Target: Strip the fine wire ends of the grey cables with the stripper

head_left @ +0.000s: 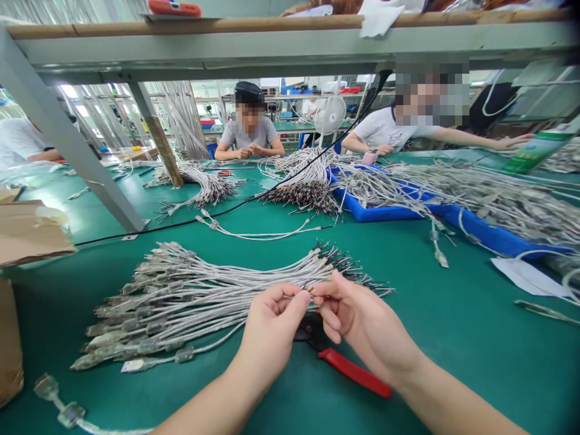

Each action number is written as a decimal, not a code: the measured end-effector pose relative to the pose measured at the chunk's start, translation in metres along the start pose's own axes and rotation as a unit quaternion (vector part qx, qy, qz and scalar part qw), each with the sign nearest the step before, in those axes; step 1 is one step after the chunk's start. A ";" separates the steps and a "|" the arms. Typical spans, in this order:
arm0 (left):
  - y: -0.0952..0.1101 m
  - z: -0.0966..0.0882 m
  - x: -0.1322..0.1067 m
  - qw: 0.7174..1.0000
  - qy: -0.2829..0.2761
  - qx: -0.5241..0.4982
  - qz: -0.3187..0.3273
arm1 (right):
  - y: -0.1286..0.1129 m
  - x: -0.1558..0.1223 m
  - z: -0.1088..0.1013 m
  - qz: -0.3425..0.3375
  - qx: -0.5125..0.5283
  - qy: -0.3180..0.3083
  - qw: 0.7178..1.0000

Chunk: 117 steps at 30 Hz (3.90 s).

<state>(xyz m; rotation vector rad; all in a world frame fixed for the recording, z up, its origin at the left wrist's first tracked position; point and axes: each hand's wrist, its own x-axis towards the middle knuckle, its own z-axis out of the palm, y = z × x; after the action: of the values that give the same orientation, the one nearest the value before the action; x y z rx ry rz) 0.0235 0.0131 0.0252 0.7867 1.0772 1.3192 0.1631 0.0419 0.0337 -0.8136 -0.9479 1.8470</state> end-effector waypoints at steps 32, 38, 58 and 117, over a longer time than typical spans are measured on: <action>-0.004 0.004 -0.001 1.000 -0.004 -0.012 -0.005 | 0.011 0.004 -0.001 -0.004 -0.061 0.017 0.998; 0.003 -0.001 -0.002 0.999 0.025 -0.016 -0.017 | 0.008 0.003 -0.001 -0.004 -0.021 -0.007 1.000; 0.005 -0.010 -0.001 0.994 -0.034 -0.046 -0.088 | 0.006 -0.002 -0.005 -0.005 -0.042 -0.030 0.999; 0.013 -0.006 -0.003 0.999 -0.047 -0.024 0.013 | 0.022 -0.001 -0.001 0.047 -0.140 -0.109 0.983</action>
<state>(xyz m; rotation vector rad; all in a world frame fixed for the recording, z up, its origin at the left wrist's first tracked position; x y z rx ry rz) 0.0139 0.0107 0.0357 0.8205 0.9608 1.3127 0.1552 0.0342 0.0141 -0.8466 -1.3526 1.9392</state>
